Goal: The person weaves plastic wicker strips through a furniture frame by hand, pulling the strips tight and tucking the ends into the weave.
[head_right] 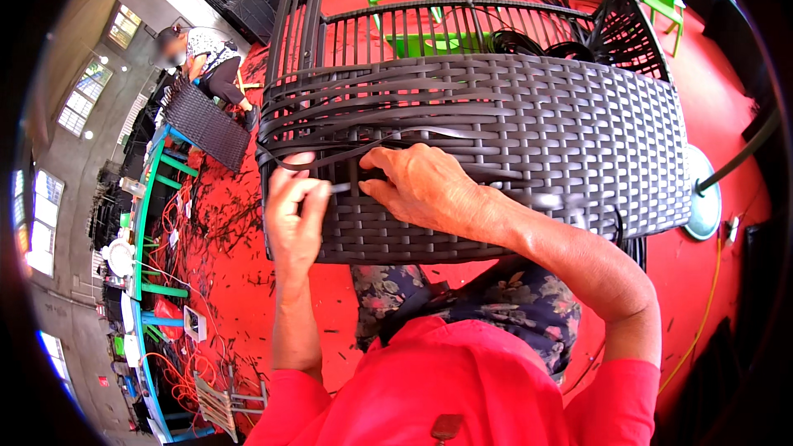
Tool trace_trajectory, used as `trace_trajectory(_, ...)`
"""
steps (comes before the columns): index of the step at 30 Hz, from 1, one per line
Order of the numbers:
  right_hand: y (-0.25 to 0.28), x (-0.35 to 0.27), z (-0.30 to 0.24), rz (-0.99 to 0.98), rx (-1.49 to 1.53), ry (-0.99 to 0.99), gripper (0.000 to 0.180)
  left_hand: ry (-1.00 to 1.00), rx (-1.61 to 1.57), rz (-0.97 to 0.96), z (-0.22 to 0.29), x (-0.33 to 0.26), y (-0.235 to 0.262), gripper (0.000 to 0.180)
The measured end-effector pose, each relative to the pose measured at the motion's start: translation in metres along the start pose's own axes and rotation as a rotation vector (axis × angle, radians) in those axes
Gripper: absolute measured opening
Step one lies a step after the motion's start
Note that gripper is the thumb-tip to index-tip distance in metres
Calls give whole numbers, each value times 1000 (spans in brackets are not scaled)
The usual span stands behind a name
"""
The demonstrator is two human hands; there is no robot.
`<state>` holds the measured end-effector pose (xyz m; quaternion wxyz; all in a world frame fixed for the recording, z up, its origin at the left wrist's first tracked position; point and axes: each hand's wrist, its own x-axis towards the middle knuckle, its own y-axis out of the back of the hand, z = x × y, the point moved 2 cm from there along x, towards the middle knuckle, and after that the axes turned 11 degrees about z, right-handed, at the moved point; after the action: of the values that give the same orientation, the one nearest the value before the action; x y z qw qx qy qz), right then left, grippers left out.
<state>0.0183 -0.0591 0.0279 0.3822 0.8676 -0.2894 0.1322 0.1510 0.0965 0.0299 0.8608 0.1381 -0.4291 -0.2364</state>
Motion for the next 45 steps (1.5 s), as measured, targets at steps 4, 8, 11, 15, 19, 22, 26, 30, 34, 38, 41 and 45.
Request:
trace_trajectory(4,-11,6,-4,110,142,106,26,162,-300,251,-12,1,31,13)
trace_trajectory(8,-24,18,-20,-83,374,-30,23,187,-344,77,1,-3,39,12)
trace_trajectory(11,-22,26,-27,-307,557,-272,19,150,-169,24,-5,-3,45,16)
trace_trajectory(15,-20,22,-21,-89,343,-114,16,-33,211,-77,-1,-1,41,18)
trace_trajectory(19,-25,24,-19,-47,178,-101,18,-216,467,-211,-2,2,27,27)
trace_trajectory(22,-29,27,-17,-30,157,-66,18,-241,473,-253,-9,9,24,27)
trace_trajectory(26,-28,29,-15,-56,162,-62,18,-245,412,-226,-11,11,23,19)
trace_trajectory(30,-26,28,-14,-93,214,-79,18,-137,221,-89,-11,16,30,10)
trace_trajectory(34,-22,30,-19,-44,316,-93,27,120,-218,137,-26,11,49,6)
trace_trajectory(38,-20,42,-34,-175,551,-282,29,311,-472,219,-32,7,62,10)
trace_trajectory(41,-35,53,-42,-284,581,-226,25,327,-423,195,-24,5,63,10)
trace_trajectory(45,-45,57,-48,-328,542,-165,20,276,-402,123,-29,8,66,15)
